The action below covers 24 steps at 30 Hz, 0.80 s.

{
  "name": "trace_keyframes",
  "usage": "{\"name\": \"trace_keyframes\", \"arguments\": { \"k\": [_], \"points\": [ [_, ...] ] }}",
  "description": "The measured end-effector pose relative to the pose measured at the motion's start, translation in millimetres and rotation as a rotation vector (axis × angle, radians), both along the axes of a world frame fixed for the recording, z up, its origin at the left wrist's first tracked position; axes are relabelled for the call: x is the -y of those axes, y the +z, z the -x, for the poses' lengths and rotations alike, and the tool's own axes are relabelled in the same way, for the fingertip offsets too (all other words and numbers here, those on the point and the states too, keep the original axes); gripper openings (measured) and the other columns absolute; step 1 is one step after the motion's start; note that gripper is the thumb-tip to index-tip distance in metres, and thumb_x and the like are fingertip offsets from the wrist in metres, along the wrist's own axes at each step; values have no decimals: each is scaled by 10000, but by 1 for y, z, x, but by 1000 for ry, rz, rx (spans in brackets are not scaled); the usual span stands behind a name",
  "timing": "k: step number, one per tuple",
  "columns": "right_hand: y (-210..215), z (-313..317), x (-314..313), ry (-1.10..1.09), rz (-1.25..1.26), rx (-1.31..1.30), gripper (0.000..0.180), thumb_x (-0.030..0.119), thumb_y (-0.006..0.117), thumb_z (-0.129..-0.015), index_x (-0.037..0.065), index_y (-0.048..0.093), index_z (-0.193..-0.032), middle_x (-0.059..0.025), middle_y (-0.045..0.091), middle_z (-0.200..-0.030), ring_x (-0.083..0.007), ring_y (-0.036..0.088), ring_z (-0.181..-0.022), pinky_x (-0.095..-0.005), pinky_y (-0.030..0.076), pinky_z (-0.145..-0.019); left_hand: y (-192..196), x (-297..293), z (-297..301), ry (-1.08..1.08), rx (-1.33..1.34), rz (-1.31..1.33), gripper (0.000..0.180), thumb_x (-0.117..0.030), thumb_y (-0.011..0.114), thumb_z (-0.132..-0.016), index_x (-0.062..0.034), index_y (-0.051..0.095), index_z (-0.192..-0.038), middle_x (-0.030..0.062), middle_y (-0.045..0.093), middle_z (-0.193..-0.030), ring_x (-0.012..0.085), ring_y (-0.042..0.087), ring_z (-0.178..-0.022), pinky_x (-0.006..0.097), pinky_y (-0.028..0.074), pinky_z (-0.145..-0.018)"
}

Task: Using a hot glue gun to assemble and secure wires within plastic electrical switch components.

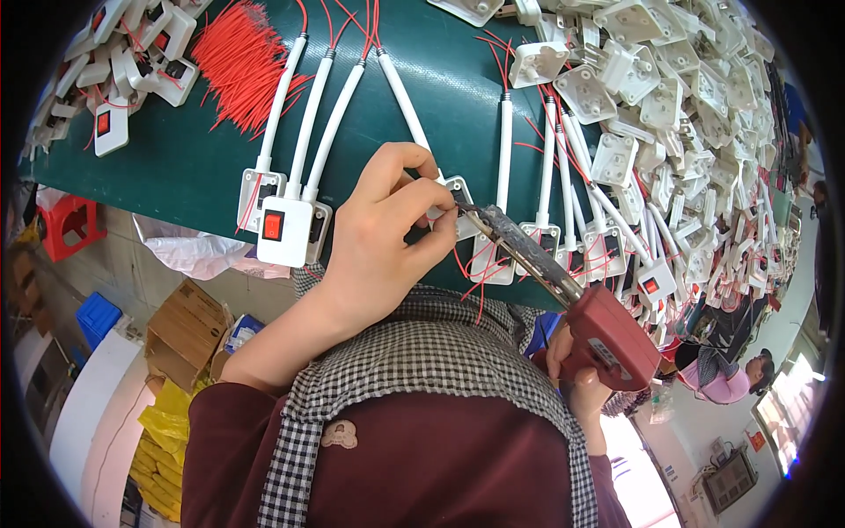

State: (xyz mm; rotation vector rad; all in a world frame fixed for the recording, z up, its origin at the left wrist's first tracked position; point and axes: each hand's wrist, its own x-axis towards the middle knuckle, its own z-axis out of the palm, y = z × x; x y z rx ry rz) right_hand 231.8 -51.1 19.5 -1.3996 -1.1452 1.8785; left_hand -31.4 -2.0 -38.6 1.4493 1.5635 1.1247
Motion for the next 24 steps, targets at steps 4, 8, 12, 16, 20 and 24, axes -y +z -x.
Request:
{"name": "trace_keyframes", "arguments": {
  "k": [4,8,12,16,20,24],
  "points": [
    [1,0,1,-4,35,25,740,521,646,-792,-18,424,-1248,-117,550,-877,-132,479,-583,-245,375,-524,0,0,0,5,10,-6,135,74,658,-673,5,591,-769,71,496,-984,104,517,-669,222,438,-561],
    [4,7,-1,-37,-38,29,761,527,649,-787,-20,410,-1259,-172,582,-962,-136,497,-566,-243,397,-507,0,-1,1,-7,-19,-38,163,49,667,-679,-11,555,-781,67,487,-936,142,547,-663,250,479,-539],
    [-2,2,2,-155,-69,23,810,553,656,-768,-32,396,-1263,-213,586,-1034,-146,518,-530,-230,413,-457,1,-1,1,-10,-23,-39,163,49,668,-678,-13,554,-778,68,486,-933,140,543,-656,251,471,-536],
    [-2,2,4,-208,-92,49,852,585,657,-747,-43,390,-1257,-210,587,-1024,-147,518,-501,-219,408,-434,1,0,1,-13,-30,-35,160,47,668,-680,-11,553,-775,68,485,-929,137,538,-650,251,463,-533],
    [5,13,-1,-264,-153,91,865,596,656,-740,-51,390,-1250,-210,587,-1020,-144,517,-497,-227,413,-434,1,0,0,-9,-25,-42,156,43,670,-686,-10,552,-774,67,483,-928,131,528,-641,247,454,-539],
    [6,13,2,-285,-152,90,882,602,662,-729,-59,391,-1247,-207,588,-1017,-143,522,-501,-233,417,-433,2,1,-1,-3,-34,-7,128,59,655,-691,3,581,-780,70,496,-976,108,509,-669,225,431,-584]
  ]
}}
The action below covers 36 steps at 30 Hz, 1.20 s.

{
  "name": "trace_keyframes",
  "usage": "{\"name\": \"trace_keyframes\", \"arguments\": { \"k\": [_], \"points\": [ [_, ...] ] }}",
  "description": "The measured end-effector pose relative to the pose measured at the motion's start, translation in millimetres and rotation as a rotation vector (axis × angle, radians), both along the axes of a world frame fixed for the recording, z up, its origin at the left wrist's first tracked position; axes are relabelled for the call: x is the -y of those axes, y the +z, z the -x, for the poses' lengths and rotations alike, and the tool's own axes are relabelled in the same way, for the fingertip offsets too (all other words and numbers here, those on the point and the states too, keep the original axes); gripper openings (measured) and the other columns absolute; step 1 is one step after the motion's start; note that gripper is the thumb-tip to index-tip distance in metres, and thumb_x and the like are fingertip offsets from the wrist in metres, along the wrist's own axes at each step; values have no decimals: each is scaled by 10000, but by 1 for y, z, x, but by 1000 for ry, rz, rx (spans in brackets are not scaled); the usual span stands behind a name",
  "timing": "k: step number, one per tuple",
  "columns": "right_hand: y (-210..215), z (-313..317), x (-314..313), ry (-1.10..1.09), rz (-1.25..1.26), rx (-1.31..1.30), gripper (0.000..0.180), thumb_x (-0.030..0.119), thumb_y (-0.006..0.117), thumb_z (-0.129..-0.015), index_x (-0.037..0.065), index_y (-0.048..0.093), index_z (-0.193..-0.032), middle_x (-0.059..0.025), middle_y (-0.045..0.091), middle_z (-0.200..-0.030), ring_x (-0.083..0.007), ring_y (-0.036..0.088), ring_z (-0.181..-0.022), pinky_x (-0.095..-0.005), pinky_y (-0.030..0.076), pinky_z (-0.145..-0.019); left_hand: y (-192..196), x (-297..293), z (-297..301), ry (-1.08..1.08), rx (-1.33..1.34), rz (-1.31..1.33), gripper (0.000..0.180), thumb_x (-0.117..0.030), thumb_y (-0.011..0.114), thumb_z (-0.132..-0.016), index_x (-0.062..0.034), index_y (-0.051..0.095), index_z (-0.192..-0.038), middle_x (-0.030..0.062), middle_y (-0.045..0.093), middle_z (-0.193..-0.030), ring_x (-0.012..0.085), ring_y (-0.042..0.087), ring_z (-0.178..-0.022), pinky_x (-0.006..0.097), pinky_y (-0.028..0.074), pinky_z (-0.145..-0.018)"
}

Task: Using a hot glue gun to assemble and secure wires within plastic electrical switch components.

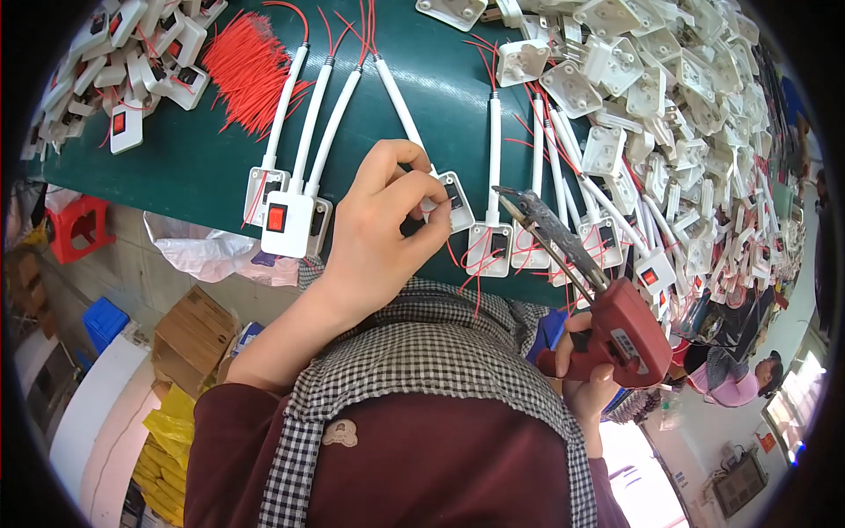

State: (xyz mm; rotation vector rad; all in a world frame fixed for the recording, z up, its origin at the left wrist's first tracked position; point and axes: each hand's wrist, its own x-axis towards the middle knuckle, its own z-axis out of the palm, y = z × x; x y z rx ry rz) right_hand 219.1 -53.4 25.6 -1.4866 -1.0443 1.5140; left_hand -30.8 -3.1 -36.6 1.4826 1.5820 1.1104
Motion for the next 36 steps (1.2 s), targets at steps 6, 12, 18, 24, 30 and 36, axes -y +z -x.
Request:
{"name": "trace_keyframes", "arguments": {
  "k": [6,12,18,24,30,36],
  "points": [
    [-2,3,4,-43,-56,-12,852,582,655,-749,-55,378,-1242,-176,581,-959,-130,489,-475,-221,381,-405,3,2,-2,13,-45,-4,130,52,653,-695,-7,576,-781,75,510,-977,123,518,-693,239,438,-620],
    [-15,-17,16,-107,-192,-65,748,559,603,-807,-60,397,-1173,-106,543,-867,-96,431,-452,-208,340,-375,11,2,-7,10,58,-130,123,35,646,-704,-22,554,-762,92,535,-944,170,544,-786,275,451,-670],
    [-9,-40,16,-272,-320,-89,623,508,490,-901,-58,424,-1154,-64,502,-810,-69,406,-521,-188,341,-412,0,-3,-49,-231,59,-298,162,5,651,-704,-30,542,-818,114,541,-989,245,571,-803,309,478,-665],
    [-12,-39,16,-231,-387,-130,621,489,518,-892,-55,406,-1170,-114,529,-956,-86,446,-517,-206,394,-385,39,16,-7,-110,-506,-185,425,-101,720,-688,-59,569,-1083,127,529,-1168,314,498,-1087,411,391,-916],
    [-12,-36,15,-175,-401,-137,630,472,532,-891,-55,380,-1202,-145,540,-1073,-102,478,-529,-195,375,-424,44,36,54,134,-837,134,494,-94,707,-706,-36,537,-1167,155,516,-1134,337,511,-1005,405,418,-851],
    [-9,-34,15,-157,-413,-126,645,464,534,-892,-55,356,-1231,-160,548,-1056,-102,470,-521,-196,363,-441,60,34,61,186,-411,234,316,-38,555,-842,-3,535,-1155,108,566,-944,209,608,-825,296,476,-675]
  ]
}}
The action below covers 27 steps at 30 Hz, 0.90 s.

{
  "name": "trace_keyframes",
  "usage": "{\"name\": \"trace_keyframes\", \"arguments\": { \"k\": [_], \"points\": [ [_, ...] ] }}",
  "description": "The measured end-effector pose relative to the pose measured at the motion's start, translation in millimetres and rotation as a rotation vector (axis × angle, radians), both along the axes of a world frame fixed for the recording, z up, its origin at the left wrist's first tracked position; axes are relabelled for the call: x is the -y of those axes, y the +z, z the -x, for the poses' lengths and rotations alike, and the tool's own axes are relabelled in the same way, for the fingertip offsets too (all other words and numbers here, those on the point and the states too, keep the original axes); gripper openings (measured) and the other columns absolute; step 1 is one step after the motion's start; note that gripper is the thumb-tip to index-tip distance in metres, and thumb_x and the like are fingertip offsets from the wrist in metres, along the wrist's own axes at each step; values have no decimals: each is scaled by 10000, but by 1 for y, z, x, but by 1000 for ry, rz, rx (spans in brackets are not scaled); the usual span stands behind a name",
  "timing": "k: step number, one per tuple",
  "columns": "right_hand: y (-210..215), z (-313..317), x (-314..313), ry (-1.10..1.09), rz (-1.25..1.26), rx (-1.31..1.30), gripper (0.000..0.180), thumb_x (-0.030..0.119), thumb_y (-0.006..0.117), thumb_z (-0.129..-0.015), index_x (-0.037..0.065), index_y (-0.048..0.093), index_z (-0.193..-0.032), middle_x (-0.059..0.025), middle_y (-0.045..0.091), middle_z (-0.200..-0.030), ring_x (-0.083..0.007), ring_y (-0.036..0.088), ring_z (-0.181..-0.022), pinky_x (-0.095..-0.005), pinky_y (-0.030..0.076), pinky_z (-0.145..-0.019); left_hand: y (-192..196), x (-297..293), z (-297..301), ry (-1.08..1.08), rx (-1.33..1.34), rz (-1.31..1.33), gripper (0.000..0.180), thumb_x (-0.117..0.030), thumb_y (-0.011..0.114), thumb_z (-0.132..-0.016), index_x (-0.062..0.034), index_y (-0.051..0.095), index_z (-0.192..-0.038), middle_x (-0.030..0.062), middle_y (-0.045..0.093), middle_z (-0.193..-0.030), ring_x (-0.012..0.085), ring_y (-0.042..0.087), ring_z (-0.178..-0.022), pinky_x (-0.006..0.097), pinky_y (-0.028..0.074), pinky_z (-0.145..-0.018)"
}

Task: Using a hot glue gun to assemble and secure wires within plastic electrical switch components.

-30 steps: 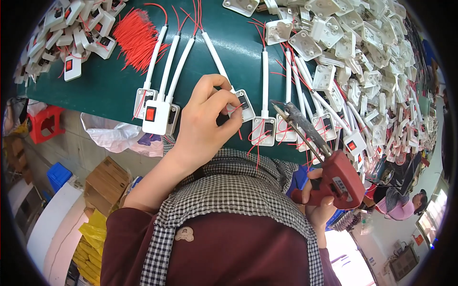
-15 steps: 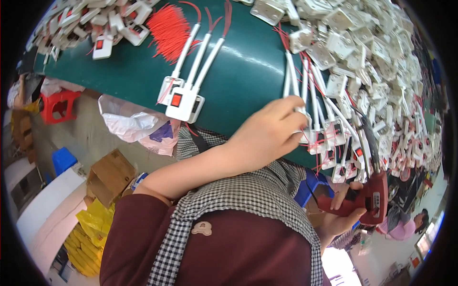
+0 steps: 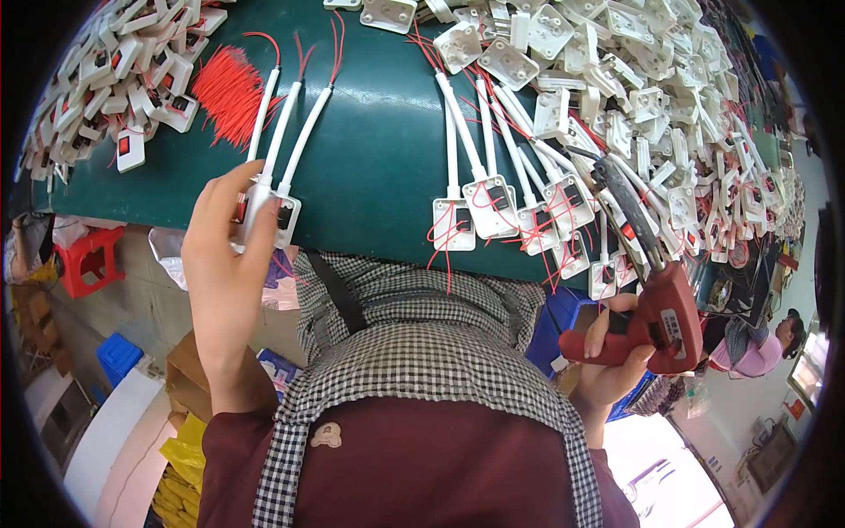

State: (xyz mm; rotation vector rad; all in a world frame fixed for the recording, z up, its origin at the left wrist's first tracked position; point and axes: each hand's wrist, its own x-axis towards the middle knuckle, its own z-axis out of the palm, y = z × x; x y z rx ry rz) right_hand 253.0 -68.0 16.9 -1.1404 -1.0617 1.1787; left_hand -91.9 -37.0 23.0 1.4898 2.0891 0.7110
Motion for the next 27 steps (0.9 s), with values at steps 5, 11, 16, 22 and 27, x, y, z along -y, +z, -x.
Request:
{"name": "trace_keyframes", "arguments": {
  "k": [5,11,16,22,27],
  "points": [
    [4,9,1,-135,96,54,793,548,626,-795,-51,353,-1238,-195,562,-971,-140,475,-455,-217,349,-391,-16,-10,-41,58,982,0,360,-98,371,-930,-20,399,-1280,84,546,-971,162,615,-696,231,488,-601],
    [0,5,5,10,17,-5,649,480,531,-889,-62,369,-1207,-151,542,-1055,-95,465,-512,-191,352,-432,-47,-3,-78,-166,429,-69,342,-19,488,-883,-49,463,-1223,134,521,-1098,192,593,-645,259,464,-551],
    [-1,6,5,-13,32,18,659,492,536,-882,-65,376,-1195,-148,539,-1056,-93,466,-515,-190,356,-425,-28,-6,-48,-259,251,-154,126,-27,610,-792,-46,645,-912,65,580,-959,228,588,-719,311,467,-603],
    [2,13,7,-9,17,9,648,477,548,-881,-67,374,-1187,-149,539,-1047,-92,468,-507,-184,365,-402,-28,-17,-34,-856,-38,-309,141,-67,663,-637,-65,663,-778,27,551,-908,203,506,-799,312,416,-699],
    [10,19,12,-104,133,80,811,576,626,-778,-56,362,-1212,-186,556,-971,-140,474,-452,-212,355,-392,-35,-18,-32,-1025,-141,-320,177,-85,655,-630,-37,603,-792,38,542,-879,244,530,-821,352,436,-747]
  ]
}}
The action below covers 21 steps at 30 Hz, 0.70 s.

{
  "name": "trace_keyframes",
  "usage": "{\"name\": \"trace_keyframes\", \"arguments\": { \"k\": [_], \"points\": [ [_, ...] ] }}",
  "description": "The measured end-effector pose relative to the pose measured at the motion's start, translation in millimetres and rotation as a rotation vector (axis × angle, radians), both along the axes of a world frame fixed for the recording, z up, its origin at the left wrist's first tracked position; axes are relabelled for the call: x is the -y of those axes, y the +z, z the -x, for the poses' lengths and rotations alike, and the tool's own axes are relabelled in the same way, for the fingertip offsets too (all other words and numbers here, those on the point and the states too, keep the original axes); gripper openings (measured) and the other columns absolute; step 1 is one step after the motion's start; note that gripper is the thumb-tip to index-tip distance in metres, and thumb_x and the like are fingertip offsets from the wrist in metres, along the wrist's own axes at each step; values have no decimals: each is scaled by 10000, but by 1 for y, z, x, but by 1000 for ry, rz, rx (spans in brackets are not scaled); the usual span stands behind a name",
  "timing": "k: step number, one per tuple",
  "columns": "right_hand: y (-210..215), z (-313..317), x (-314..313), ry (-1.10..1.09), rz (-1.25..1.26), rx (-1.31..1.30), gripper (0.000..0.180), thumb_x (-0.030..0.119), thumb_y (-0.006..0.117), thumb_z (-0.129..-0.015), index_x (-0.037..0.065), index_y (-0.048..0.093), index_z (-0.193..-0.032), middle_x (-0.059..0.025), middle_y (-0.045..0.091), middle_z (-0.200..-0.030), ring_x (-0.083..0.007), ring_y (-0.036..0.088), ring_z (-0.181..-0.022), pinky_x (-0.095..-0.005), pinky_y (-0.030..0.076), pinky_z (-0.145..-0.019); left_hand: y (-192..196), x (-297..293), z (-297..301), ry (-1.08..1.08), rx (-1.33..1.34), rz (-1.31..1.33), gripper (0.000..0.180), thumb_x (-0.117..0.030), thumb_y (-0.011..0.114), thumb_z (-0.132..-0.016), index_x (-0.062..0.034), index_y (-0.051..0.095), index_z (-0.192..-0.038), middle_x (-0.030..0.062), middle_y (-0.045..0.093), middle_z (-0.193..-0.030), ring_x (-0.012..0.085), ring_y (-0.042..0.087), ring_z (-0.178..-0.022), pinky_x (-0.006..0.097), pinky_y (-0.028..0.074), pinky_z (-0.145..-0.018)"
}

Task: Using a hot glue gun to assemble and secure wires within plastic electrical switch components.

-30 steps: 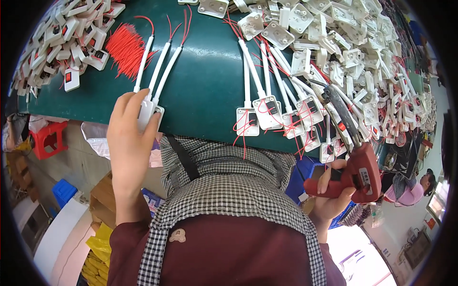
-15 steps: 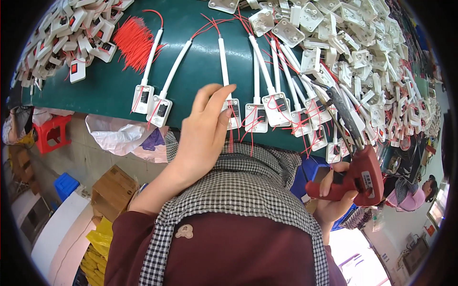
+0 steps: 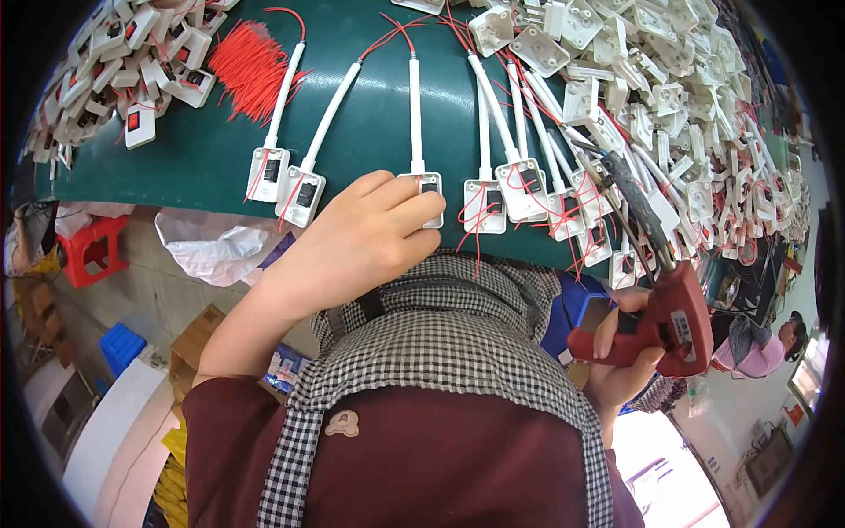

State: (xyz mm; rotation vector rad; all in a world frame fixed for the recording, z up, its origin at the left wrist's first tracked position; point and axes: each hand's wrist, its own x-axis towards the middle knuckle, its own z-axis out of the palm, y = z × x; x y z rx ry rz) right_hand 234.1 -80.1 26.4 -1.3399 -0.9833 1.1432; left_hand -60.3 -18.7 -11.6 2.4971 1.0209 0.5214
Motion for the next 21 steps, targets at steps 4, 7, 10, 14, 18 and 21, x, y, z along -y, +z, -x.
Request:
{"name": "trace_keyframes", "arguments": {
  "k": [4,7,10,14,18,21],
  "points": [
    [3,3,4,97,-73,-48,733,497,596,-841,-59,337,-1243,-178,541,-1026,-98,464,-471,-181,355,-395,-13,4,-2,184,372,199,164,-3,662,-689,-12,580,-830,55,560,-897,224,559,-780,316,458,-710],
    [9,7,10,107,93,-4,842,591,637,-761,-49,358,-1231,-195,563,-970,-142,485,-472,-221,374,-407,-21,8,-9,577,561,286,130,48,630,-727,-18,541,-795,73,586,-884,162,575,-701,264,458,-560],
    [7,10,9,241,228,-4,855,595,647,-750,-48,370,-1241,-205,576,-988,-141,501,-494,-221,387,-422,-17,10,-13,675,445,210,137,31,644,-715,-16,543,-795,91,615,-946,182,575,-706,278,470,-599],
    [6,16,2,246,294,-30,869,599,660,-735,-49,391,-1247,-205,588,-998,-137,507,-505,-219,396,-439,-16,-5,-3,583,278,-56,138,21,648,-709,-15,544,-793,107,624,-1006,210,593,-738,299,481,-641],
    [6,20,-6,261,303,-47,856,590,663,-739,-51,406,-1244,-198,593,-996,-131,501,-509,-222,396,-448,-15,-9,-3,621,498,223,126,17,637,-715,-17,546,-795,114,621,-1011,249,618,-789,312,491,-676],
    [7,25,-12,288,311,-32,831,579,665,-744,-52,426,-1230,-197,595,-998,-126,493,-509,-221,388,-446,-14,-12,-12,586,482,222,147,31,649,-693,-2,541,-788,105,574,-955,230,599,-742,297,484,-639]
  ]
}}
